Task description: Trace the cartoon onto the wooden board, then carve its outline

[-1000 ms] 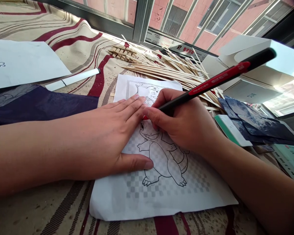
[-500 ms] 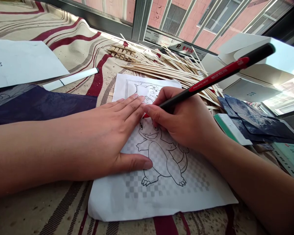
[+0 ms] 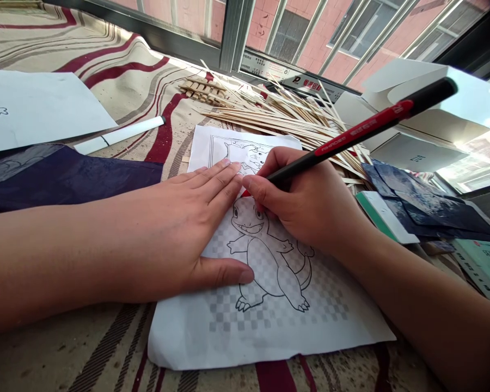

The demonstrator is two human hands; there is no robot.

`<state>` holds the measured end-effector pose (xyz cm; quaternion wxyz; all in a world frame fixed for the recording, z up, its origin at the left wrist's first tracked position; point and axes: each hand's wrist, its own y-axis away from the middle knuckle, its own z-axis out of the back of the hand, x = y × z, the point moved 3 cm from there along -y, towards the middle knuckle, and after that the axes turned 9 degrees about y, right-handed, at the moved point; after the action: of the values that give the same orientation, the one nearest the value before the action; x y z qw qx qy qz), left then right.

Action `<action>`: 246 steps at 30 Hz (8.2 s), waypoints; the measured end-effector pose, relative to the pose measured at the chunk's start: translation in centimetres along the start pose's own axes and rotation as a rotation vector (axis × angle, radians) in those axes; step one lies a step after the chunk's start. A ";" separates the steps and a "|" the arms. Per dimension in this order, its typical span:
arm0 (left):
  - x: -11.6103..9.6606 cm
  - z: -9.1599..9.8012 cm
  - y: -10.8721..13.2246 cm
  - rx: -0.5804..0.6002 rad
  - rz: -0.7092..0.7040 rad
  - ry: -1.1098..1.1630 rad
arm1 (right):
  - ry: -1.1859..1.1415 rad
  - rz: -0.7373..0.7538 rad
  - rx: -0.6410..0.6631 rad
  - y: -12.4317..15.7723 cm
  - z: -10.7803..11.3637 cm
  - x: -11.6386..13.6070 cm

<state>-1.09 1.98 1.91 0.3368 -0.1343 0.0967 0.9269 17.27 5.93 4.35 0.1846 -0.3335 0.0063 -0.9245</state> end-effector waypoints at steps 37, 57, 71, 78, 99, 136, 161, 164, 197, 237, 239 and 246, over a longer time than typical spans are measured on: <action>0.1 0.0 -0.1 0.004 0.025 0.038 | 0.105 -0.050 -0.015 0.0 0.7 -0.5; -0.1 0.3 0.2 0.019 0.010 0.032 | 0.189 -0.137 -0.009 0.2 1.2 -0.7; 0.1 0.4 0.2 0.036 0.059 0.042 | 0.221 -0.138 -0.004 0.3 1.5 -0.4; -0.1 0.5 0.2 0.028 0.048 0.053 | 0.232 -0.145 0.025 0.3 1.6 -0.4; 0.3 0.2 0.2 -0.016 0.015 0.030 | 0.263 -0.189 0.121 0.5 1.9 -0.6; 0.2 0.3 0.1 -0.007 0.017 0.035 | 0.077 -0.062 -0.049 2.8 1.6 -1.6; 0.4 0.2 0.6 -0.021 -0.021 0.025 | -0.077 -0.009 0.063 2.9 1.6 -1.1; 0.4 0.2 0.5 -0.024 -0.021 0.031 | -0.074 -0.003 0.078 3.0 1.6 -1.0; 0.3 0.2 0.2 -0.014 0.010 0.027 | -0.190 -0.024 0.172 3.2 1.6 -1.1; 0.8 0.2 0.4 -0.033 -0.011 0.035 | -0.017 0.002 0.141 3.3 2.1 -1.2; 0.8 0.2 0.5 -0.029 -0.008 0.034 | -0.041 0.019 0.117 3.3 2.2 -1.4; 0.8 -0.1 0.5 -0.022 0.010 0.036 | -0.138 0.049 0.166 3.4 1.9 -1.5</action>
<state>-1.95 2.05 1.64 0.3286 -0.1542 0.0931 0.9271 20.63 3.52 4.45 0.2341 -0.3797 -0.0752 -0.8918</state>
